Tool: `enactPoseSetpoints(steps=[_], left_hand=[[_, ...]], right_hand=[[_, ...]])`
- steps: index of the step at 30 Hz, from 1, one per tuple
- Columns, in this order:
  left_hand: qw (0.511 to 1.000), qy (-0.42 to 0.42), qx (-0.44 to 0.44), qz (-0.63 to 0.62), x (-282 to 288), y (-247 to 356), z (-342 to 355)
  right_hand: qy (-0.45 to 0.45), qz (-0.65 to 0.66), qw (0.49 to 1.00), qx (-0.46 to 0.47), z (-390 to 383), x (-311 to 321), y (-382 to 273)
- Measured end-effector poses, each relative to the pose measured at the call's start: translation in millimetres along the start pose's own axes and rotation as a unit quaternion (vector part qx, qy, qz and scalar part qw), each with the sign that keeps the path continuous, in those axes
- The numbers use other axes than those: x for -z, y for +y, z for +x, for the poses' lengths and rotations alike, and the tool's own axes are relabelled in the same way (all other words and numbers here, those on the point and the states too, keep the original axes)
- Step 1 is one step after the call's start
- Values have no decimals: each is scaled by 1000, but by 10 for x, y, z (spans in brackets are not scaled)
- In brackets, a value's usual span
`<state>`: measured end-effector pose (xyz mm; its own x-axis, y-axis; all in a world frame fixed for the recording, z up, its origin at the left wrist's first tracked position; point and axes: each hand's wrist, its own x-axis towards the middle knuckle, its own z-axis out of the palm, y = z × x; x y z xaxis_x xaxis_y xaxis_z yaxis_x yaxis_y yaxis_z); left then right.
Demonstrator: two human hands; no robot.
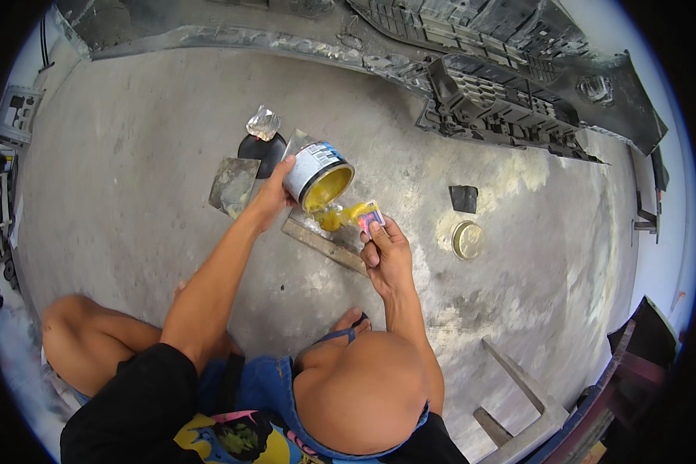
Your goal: The person scoops yellow paint from a can onto a flat metal surface using a small brush. They then use a putty knife to scrape and mix the paint on the surface, blending it with a small amount of red pigment. The person continues to mix the paint thoroughly on the metal surface.
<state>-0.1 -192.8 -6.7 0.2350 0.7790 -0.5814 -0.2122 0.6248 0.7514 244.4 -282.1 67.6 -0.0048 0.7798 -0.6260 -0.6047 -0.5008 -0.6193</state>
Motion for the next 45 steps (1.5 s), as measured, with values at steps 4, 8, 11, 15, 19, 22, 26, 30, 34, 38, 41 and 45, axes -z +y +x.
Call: enactPoseSetpoints(steps=[4, 8, 11, 15, 19, 22, 26, 30, 34, 38, 41, 45], left_hand=[[993, -22, 34, -110, -55, -94, 11], [990, -53, 43, -126, -142, -151, -11], [985, -71, 64, -142, -197, -158, -12], [985, -61, 64, -147, -224, -150, 67], [972, -82, 45, -215, -93, -104, 103], [959, -64, 0, -277, 123, 15, 38], [954, -29, -21, -297, 459, 245, -82], [959, 4, -29, -283, 656, 359, -227], [958, 5, -40, -283, 674, 312, -251], [962, 10, -15, -272, 612, 252, -213], [967, 9, -13, -255, 535, 232, -198], [968, 13, -10, -251, 449, 227, -202]], right_hand=[[-12, -24, 999, 21, -100, -143, -211], [-53, -8, 998, 43, -136, -306, -381], [-56, 3, 997, 50, -168, -392, -456], [-51, 2, 996, 70, -211, -465, -509], [-35, -21, 996, 82, -248, -471, -523], [-25, -73, 994, 81, -261, -369, -476], [1, -137, 988, 76, -102, -65, -209], [25, -190, 981, 23, 299, 187, 317], [136, -603, 771, 153, 557, 229, 681], [91, -672, 694, 241, 422, 184, 508], [41, -716, 628, 302, 316, 161, 359], [-45, -701, 593, 394, 349, 233, 447]])
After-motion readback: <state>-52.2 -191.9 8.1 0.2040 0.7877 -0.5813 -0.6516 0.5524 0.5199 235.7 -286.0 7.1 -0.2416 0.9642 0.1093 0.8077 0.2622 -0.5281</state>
